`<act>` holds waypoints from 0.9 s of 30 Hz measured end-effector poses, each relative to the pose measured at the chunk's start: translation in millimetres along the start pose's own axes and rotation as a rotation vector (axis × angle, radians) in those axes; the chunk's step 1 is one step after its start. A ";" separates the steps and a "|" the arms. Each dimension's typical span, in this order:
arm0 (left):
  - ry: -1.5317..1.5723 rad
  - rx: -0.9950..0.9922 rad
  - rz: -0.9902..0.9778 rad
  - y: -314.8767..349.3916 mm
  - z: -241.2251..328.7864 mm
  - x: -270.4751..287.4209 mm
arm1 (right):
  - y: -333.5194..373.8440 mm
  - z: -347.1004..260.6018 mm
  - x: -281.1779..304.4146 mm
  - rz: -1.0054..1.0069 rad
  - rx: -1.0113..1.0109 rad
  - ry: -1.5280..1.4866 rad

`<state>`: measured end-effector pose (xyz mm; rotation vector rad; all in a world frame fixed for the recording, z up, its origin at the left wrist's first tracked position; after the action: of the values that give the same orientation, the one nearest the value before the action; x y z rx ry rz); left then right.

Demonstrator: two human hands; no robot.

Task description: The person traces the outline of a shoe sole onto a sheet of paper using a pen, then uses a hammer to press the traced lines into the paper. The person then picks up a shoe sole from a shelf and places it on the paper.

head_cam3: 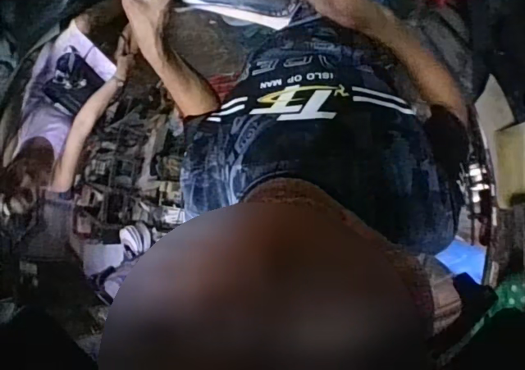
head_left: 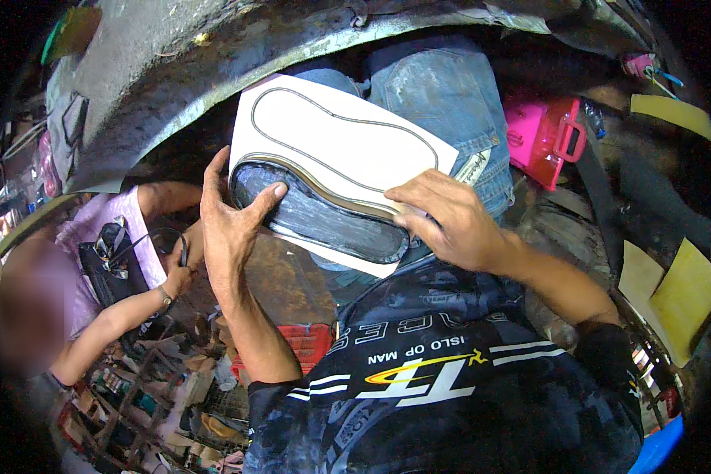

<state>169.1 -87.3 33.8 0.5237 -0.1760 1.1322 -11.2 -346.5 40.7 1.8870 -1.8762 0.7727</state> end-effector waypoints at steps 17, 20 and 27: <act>0.084 0.024 -0.004 4.2 -1.7 -5.9 | -100.8 7.4 -45.6 -0.434 0.365 0.308; 0.023 0.034 0.015 1.6 -3.8 -3.7 | -106.1 6.1 -45.7 -0.456 0.340 0.303; 0.097 0.037 -0.022 3.4 -8.5 -5.8 | -108.4 12.2 -40.8 -0.455 0.191 0.249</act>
<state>162.5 -86.9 25.2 0.5011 -0.0651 1.1388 99.3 -316.7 19.0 2.1077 -1.1965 0.9964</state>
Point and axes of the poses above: each hand's wrist, its own y-axis away from the middle knuckle, its own x-axis out of the back of the hand, z = x × y, the point moved 4 cm from there along -y, towards the middle knuckle, and after that the axes turned 9 degrees about y, right-handed, at the moved point
